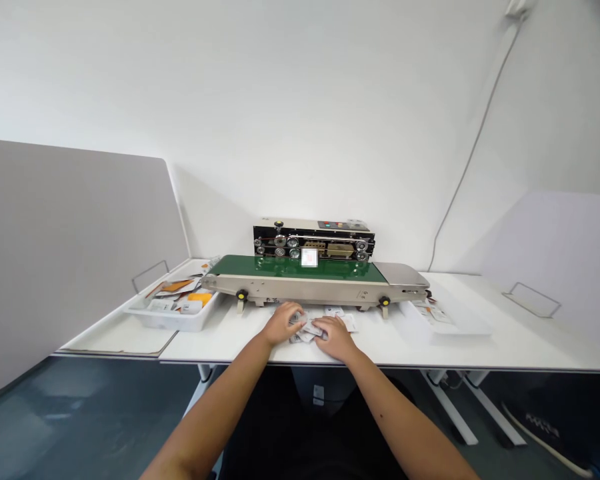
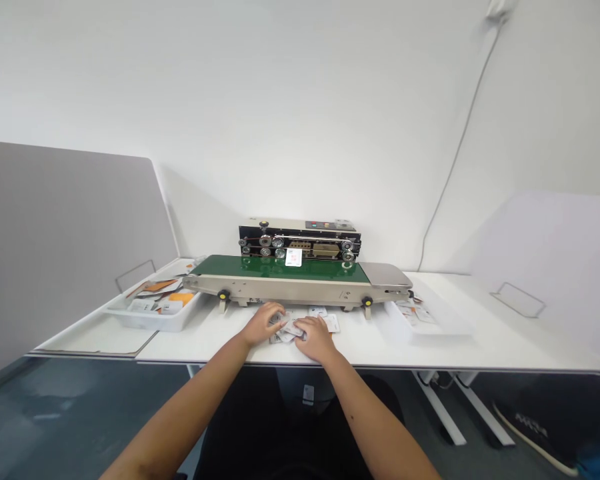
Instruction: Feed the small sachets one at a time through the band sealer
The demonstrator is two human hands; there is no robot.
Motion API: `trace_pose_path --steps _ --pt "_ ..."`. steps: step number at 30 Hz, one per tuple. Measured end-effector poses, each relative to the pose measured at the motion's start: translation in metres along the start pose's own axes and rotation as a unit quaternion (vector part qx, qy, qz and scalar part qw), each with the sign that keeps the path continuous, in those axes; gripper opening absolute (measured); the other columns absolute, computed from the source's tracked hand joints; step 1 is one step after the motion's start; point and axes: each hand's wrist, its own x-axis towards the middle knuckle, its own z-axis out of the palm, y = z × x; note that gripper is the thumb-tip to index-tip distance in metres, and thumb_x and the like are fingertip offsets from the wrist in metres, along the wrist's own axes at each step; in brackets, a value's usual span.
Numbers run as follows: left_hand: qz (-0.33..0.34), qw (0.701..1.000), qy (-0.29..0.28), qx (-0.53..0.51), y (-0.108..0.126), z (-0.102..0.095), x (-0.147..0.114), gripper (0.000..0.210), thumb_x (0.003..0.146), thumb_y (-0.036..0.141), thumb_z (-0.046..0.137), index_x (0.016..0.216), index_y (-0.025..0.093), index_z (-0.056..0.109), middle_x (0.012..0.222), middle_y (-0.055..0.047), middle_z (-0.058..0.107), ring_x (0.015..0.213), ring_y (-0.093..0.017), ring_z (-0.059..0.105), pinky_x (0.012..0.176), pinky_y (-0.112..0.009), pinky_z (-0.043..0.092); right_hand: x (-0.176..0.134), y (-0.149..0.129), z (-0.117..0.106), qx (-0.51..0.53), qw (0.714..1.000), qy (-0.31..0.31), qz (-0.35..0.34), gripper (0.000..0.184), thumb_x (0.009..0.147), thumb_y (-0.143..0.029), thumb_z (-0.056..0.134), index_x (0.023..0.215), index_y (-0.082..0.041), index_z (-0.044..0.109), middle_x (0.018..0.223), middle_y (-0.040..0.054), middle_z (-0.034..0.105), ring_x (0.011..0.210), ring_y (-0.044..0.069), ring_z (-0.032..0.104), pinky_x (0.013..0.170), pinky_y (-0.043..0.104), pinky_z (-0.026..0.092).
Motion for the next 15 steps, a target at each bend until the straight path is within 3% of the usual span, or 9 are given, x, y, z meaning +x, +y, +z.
trace_pose_path --steps 4,8,12,15 --pt "0.023 0.999 -0.043 -0.017 0.003 0.001 -0.001 0.038 0.082 0.047 0.074 0.109 0.021 0.069 0.111 -0.011 0.069 0.106 -0.029 0.058 0.097 -0.040 0.042 0.003 0.004 0.003 0.030 0.999 0.020 0.016 0.029 0.085 -0.021 0.062 0.109 -0.029 0.075 0.118 0.0042 0.074 0.115 0.026 0.064 0.116 0.053 0.026" --pt "0.008 0.999 -0.046 -0.018 0.006 0.004 -0.001 0.037 0.082 0.044 0.075 0.112 0.022 0.070 0.111 -0.011 0.070 0.106 -0.029 0.059 0.098 -0.040 0.042 0.007 0.002 0.000 0.014 0.996 0.087 -0.010 0.027 0.094 -0.021 0.054 0.108 -0.028 0.076 0.111 0.0050 0.076 0.111 0.027 0.061 0.105 0.047 0.038" --pt "-0.015 0.999 -0.001 -0.030 0.005 0.007 -0.002 0.027 0.090 0.037 0.065 0.112 0.022 0.070 0.107 -0.010 0.071 0.102 -0.027 0.061 0.095 -0.039 0.044 0.014 -0.006 -0.001 0.036 0.989 0.137 -0.044 0.028 0.098 -0.025 0.049 0.106 -0.026 0.076 0.103 0.0061 0.075 0.100 0.026 0.060 0.095 0.042 0.044" --pt "-0.067 0.994 0.062 -0.061 0.002 0.008 -0.004 0.019 0.093 0.036 0.060 0.099 0.021 0.070 0.094 -0.008 0.071 0.088 -0.023 0.063 0.086 -0.036 0.048 0.021 -0.011 0.006 0.094 0.976 0.195 -0.011 0.026 0.097 -0.032 0.052 0.112 -0.024 0.072 0.101 0.0075 0.072 0.092 0.025 0.061 0.089 0.038 0.047"
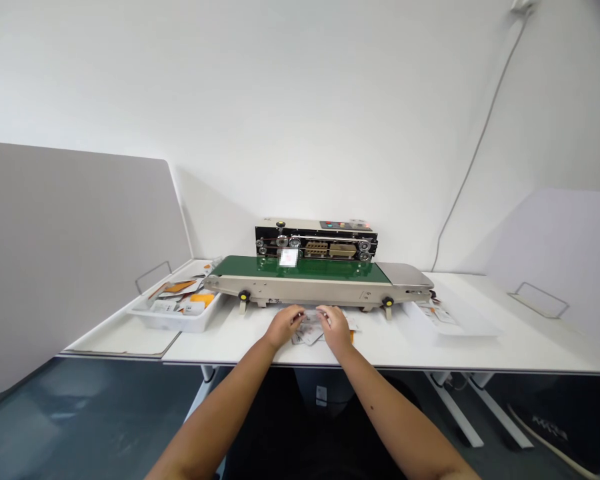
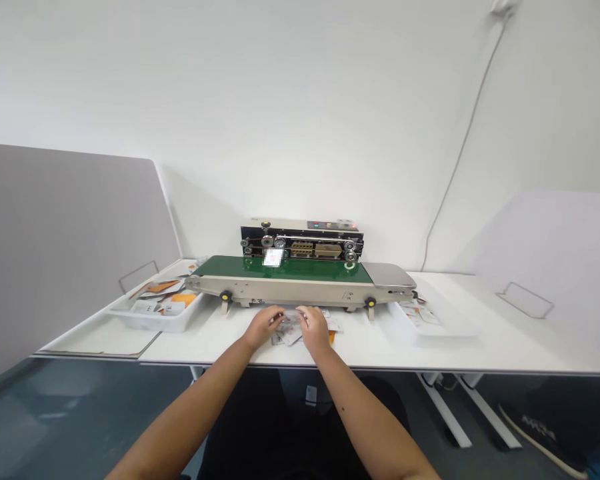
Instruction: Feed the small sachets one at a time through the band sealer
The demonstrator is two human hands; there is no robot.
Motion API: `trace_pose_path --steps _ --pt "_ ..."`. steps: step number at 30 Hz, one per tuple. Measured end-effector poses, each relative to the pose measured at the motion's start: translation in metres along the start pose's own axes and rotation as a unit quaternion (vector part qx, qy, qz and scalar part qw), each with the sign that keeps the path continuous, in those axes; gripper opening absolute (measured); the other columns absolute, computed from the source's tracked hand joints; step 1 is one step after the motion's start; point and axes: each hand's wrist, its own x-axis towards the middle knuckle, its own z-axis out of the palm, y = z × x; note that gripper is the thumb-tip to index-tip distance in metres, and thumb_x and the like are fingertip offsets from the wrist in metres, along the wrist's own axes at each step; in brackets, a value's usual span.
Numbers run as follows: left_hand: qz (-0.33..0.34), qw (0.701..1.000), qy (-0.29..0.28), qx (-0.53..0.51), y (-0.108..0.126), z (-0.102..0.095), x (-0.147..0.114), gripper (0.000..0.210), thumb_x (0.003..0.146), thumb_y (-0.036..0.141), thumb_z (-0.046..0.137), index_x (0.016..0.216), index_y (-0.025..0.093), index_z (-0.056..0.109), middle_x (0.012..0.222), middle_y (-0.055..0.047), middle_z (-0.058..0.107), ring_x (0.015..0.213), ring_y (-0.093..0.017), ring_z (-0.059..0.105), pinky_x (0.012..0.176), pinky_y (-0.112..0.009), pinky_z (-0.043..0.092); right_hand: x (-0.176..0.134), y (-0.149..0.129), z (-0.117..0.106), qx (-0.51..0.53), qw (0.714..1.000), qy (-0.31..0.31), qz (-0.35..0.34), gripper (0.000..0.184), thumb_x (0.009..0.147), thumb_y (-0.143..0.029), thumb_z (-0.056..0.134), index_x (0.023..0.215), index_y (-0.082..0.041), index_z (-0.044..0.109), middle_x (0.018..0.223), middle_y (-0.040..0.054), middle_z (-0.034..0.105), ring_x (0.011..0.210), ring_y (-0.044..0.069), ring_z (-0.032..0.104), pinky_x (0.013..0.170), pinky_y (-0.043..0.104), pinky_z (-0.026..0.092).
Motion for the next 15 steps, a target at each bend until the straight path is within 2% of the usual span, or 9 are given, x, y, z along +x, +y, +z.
trace_pose_path --steps 3,6,9,11,13,15 --pt "-0.066 0.995 0.021 -0.076 -0.003 0.000 -0.001 0.021 0.091 0.041 0.062 0.091 0.020 0.065 0.083 -0.005 0.070 0.079 -0.021 0.065 0.077 -0.032 0.050 0.002 0.001 0.011 0.030 0.998 0.027 0.054 0.034 0.093 -0.036 0.057 0.121 -0.022 0.068 0.110 0.0097 0.070 0.097 0.025 0.062 0.090 0.038 0.049" --pt "-0.089 0.980 0.001 -0.176 -0.005 0.000 -0.002 0.029 0.089 0.046 0.065 0.093 0.018 0.060 0.084 -0.005 0.070 0.077 -0.020 0.066 0.072 -0.030 0.051 0.004 0.004 0.016 0.054 0.996 -0.008 0.069 0.034 0.095 -0.035 0.051 0.121 -0.022 0.068 0.115 0.0094 0.070 0.104 0.026 0.063 0.094 0.039 0.049" --pt "-0.080 0.964 -0.010 -0.252 -0.007 -0.001 -0.001 0.046 0.085 0.047 0.071 0.117 0.018 0.055 0.093 -0.006 0.068 0.076 -0.017 0.065 0.067 -0.027 0.050 0.006 0.005 0.013 0.077 0.994 -0.068 0.048 0.036 0.097 -0.034 0.046 0.124 -0.024 0.069 0.114 0.0078 0.071 0.107 0.024 0.064 0.097 0.038 0.049" --pt "-0.079 0.952 -0.025 -0.294 -0.007 -0.001 0.000 0.058 0.084 0.046 0.072 0.130 0.019 0.049 0.090 -0.004 0.066 0.072 -0.016 0.062 0.064 -0.025 0.048 0.007 0.007 0.010 0.094 0.988 -0.113 0.040 0.037 0.097 -0.034 0.047 0.126 -0.025 0.069 0.115 0.0073 0.071 0.109 0.024 0.065 0.098 0.039 0.049" --pt "-0.089 0.946 -0.047 -0.309 -0.009 -0.001 0.001 0.052 0.083 0.046 0.073 0.123 0.018 0.054 0.077 0.001 0.062 0.066 -0.014 0.059 0.059 -0.023 0.044 0.009 0.009 0.007 0.117 0.981 -0.144 0.052 0.037 0.095 -0.035 0.051 0.124 -0.025 0.071 0.119 0.0074 0.071 0.112 0.025 0.065 0.101 0.041 0.049" --pt "-0.106 0.944 -0.061 -0.307 -0.009 -0.001 0.001 0.040 0.082 0.046 0.074 0.103 0.017 0.058 0.069 0.003 0.056 0.061 -0.012 0.056 0.057 -0.022 0.041 0.011 0.011 0.004 0.136 0.975 -0.159 0.076 0.035 0.091 -0.035 0.055 0.120 -0.024 0.072 0.121 0.0078 0.072 0.113 0.026 0.065 0.102 0.043 0.049"
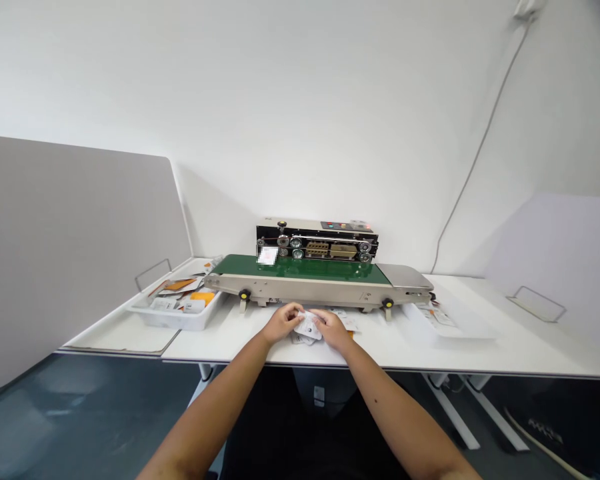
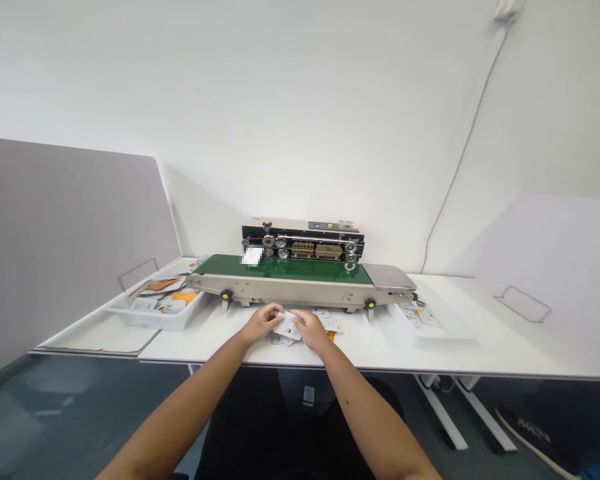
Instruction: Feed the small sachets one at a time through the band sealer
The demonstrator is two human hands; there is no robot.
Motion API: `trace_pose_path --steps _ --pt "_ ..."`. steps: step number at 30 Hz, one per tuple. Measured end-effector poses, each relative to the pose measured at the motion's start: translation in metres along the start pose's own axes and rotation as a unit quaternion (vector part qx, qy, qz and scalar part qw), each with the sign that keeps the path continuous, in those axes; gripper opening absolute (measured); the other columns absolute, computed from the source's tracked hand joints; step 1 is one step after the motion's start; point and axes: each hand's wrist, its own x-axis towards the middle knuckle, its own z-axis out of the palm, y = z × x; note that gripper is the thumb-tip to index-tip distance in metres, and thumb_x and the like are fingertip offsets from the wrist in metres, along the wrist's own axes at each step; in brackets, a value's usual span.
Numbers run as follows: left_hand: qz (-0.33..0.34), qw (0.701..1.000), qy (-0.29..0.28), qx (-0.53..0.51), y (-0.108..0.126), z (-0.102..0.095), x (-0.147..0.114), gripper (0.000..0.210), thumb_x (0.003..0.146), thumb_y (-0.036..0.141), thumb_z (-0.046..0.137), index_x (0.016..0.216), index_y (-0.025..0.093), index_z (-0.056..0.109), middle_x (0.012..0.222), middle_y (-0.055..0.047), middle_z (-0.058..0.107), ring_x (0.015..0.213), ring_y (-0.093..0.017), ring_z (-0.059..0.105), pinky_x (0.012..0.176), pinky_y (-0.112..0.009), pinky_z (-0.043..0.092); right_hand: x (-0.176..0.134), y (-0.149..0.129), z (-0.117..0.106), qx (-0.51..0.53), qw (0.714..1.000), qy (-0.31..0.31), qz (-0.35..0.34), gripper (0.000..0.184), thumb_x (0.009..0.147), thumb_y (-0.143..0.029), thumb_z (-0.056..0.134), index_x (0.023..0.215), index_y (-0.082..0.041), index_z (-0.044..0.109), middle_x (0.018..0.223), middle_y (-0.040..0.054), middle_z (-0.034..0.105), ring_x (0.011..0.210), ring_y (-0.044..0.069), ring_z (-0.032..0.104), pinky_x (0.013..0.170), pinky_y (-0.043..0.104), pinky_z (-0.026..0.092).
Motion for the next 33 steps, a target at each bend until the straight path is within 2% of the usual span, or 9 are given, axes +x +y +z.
trace_pose_path --steps 7,14,18,21,23,26,29,31,33 --pt "-0.049 0.999 -0.004 0.004 0.000 0.000 0.001 0.048 0.078 0.049 0.077 0.107 0.019 0.053 0.060 0.007 0.054 0.049 -0.010 0.050 0.047 -0.019 0.035 0.005 -0.004 -0.013 0.013 0.999 -0.008 0.040 0.028 0.083 -0.034 0.062 0.105 -0.022 0.076 0.104 0.0054 0.076 0.093 0.024 0.070 0.084 0.036 0.054" --pt "-0.040 0.999 0.009 -0.008 -0.007 -0.002 0.005 0.047 0.077 0.049 0.078 0.097 0.021 0.047 0.052 0.010 0.053 0.041 -0.010 0.050 0.044 -0.018 0.035 0.001 -0.010 -0.018 -0.040 0.996 0.052 0.055 0.024 0.082 -0.037 0.062 0.093 -0.022 0.076 0.073 0.0014 0.071 0.067 0.019 0.063 0.066 0.029 0.050" --pt "-0.051 0.998 0.016 -0.030 -0.011 -0.005 0.007 0.048 0.076 0.051 0.079 0.090 0.021 0.045 0.053 0.008 0.059 0.046 -0.011 0.058 0.049 -0.018 0.041 -0.001 -0.011 -0.017 -0.029 0.992 0.117 0.031 0.026 0.083 -0.039 0.061 0.093 -0.020 0.074 0.078 0.0041 0.072 0.071 0.020 0.065 0.070 0.030 0.051" --pt "-0.063 0.995 0.034 -0.076 -0.011 -0.005 0.010 0.053 0.072 0.053 0.082 0.086 0.021 0.043 0.063 0.004 0.067 0.057 -0.014 0.068 0.056 -0.021 0.049 -0.001 -0.008 -0.012 0.031 0.986 0.161 0.029 0.036 0.081 -0.041 0.063 0.108 -0.017 0.071 0.090 0.0075 0.074 0.078 0.021 0.066 0.071 0.031 0.053" --pt "-0.071 0.991 0.034 -0.110 -0.011 -0.005 0.010 0.056 0.069 0.053 0.085 0.084 0.020 0.042 0.072 0.001 0.071 0.068 -0.017 0.073 0.062 -0.022 0.052 -0.001 -0.004 -0.006 0.072 0.988 0.134 0.040 0.040 0.079 -0.039 0.067 0.111 -0.016 0.070 0.096 0.0085 0.074 0.082 0.022 0.067 0.072 0.032 0.054" --pt "-0.085 0.987 -0.001 -0.137 -0.010 -0.002 0.008 0.055 0.068 0.047 0.088 0.084 0.019 0.044 0.087 -0.004 0.074 0.082 -0.020 0.075 0.072 -0.027 0.056 0.001 -0.001 0.007 0.107 0.990 0.069 0.064 0.028 0.076 -0.039 0.069 0.094 -0.017 0.072 0.092 0.0080 0.075 0.083 0.024 0.068 0.074 0.032 0.053" --pt "-0.082 0.987 -0.032 -0.133 -0.009 0.000 0.004 0.049 0.071 0.042 0.088 0.089 0.016 0.050 0.101 -0.009 0.074 0.087 -0.022 0.075 0.080 -0.033 0.057 0.010 -0.006 0.011 0.166 0.980 0.075 0.084 0.027 0.078 -0.044 0.067 0.088 -0.018 0.068 0.086 0.0063 0.074 0.074 0.021 0.067 0.062 0.028 0.051" --pt "-0.076 0.988 -0.041 -0.125 -0.008 0.000 0.002 0.047 0.073 0.042 0.086 0.091 0.015 0.052 0.106 -0.011 0.073 0.087 -0.022 0.075 0.081 -0.035 0.058 0.021 -0.013 -0.002 0.209 0.969 0.099 0.087 0.031 0.080 -0.047 0.065 0.093 -0.019 0.065 0.081 0.0039 0.072 0.061 0.017 0.062 0.053 0.025 0.046" --pt "-0.076 0.989 -0.043 -0.119 -0.007 0.000 0.002 0.046 0.075 0.043 0.085 0.090 0.015 0.052 0.107 -0.012 0.072 0.085 -0.022 0.075 0.080 -0.035 0.058 0.037 -0.019 -0.033 0.220 0.962 0.138 0.087 0.034 0.080 -0.048 0.064 0.099 -0.020 0.062 0.071 0.0002 0.068 0.050 0.013 0.054 0.047 0.023 0.040"
